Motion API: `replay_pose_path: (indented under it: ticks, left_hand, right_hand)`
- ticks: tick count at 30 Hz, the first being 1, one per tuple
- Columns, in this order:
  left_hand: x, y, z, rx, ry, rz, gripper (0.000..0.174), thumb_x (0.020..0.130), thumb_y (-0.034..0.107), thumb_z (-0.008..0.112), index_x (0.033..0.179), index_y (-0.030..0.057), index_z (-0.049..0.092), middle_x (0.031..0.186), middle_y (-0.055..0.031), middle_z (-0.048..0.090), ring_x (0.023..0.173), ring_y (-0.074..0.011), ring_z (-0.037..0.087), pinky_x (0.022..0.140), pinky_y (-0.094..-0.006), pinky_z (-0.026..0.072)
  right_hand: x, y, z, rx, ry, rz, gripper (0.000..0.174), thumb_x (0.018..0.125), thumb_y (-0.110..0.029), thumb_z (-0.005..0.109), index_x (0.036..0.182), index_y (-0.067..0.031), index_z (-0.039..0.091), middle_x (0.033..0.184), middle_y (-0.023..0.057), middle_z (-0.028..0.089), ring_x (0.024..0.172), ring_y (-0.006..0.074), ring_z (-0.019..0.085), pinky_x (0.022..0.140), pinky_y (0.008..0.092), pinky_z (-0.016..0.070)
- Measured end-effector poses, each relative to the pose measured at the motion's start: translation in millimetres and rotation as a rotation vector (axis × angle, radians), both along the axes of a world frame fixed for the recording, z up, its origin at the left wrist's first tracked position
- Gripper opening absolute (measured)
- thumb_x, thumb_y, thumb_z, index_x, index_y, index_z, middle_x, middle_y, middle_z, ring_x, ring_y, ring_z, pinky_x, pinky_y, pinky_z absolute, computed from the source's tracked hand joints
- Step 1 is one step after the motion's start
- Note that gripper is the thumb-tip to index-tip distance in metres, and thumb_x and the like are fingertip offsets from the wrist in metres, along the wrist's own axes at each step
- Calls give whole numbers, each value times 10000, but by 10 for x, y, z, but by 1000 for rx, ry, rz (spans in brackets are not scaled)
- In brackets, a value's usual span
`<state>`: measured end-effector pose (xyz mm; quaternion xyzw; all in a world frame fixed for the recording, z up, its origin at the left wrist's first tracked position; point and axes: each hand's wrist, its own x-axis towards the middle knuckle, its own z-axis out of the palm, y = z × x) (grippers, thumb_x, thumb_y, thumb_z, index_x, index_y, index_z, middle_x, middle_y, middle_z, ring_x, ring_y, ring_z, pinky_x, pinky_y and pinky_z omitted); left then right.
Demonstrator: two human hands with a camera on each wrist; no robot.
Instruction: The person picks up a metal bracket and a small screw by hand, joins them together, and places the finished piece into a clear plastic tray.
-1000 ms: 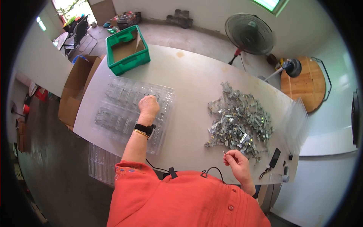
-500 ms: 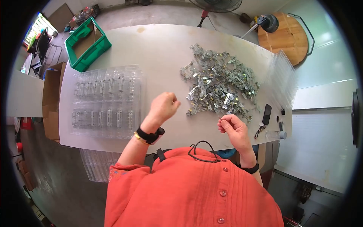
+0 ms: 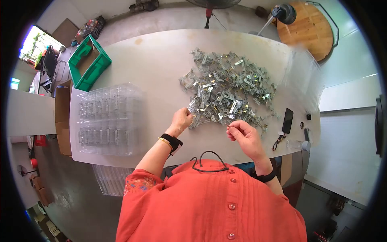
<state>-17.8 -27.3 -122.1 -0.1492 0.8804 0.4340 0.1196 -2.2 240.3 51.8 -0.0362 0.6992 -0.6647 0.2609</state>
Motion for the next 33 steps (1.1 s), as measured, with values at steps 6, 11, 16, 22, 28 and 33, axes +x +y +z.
replay_pose_path:
  ticks: [6,11,16,22,28,33]
  left_hand:
    - [-217,217,-195,-53,90,19,185,808,185,642,881,16,656,863,-205,685,857,-377,665,781,-456,527]
    - [-372,312,-243,-194,-16,-84,128,825,131,616,906,33,621,914,-219,673,910,-406,642,803,-479,512]
    - [-374,289,-401,-134,13,-50,94,809,99,613,867,26,623,853,-218,671,868,-407,648,775,-468,517]
    - [-304,242,-150,-91,44,-72,94,809,67,585,890,27,609,840,-228,666,832,-409,643,754,-461,517]
    - [-80,-74,309,419,-108,-53,125,810,76,668,905,6,625,791,-115,678,673,-188,633,653,-323,521]
    - [250,-159,854,945,-134,-84,116,873,91,699,909,18,617,802,-52,665,687,-118,618,637,-259,510]
  right_hand:
    - [-239,179,-47,0,-26,28,112,994,-113,589,1029,-20,641,890,-14,644,799,59,575,720,220,481]
    - [-347,286,-32,-3,-31,5,116,995,-122,591,1037,-29,647,878,-27,638,789,46,565,715,212,476]
    - [-371,304,-35,33,-38,18,116,996,-133,596,1038,-37,646,867,-35,632,785,41,562,714,209,475]
    - [-325,204,8,41,-20,36,111,995,-135,600,1032,-40,645,861,-36,629,780,40,560,708,208,471]
    - [-254,117,8,65,26,48,124,996,-153,601,1035,-43,644,867,-34,630,784,46,568,709,211,477]
    - [-289,-37,-85,37,37,-19,144,1002,-184,596,1044,-54,643,911,-22,637,812,61,603,712,228,504]
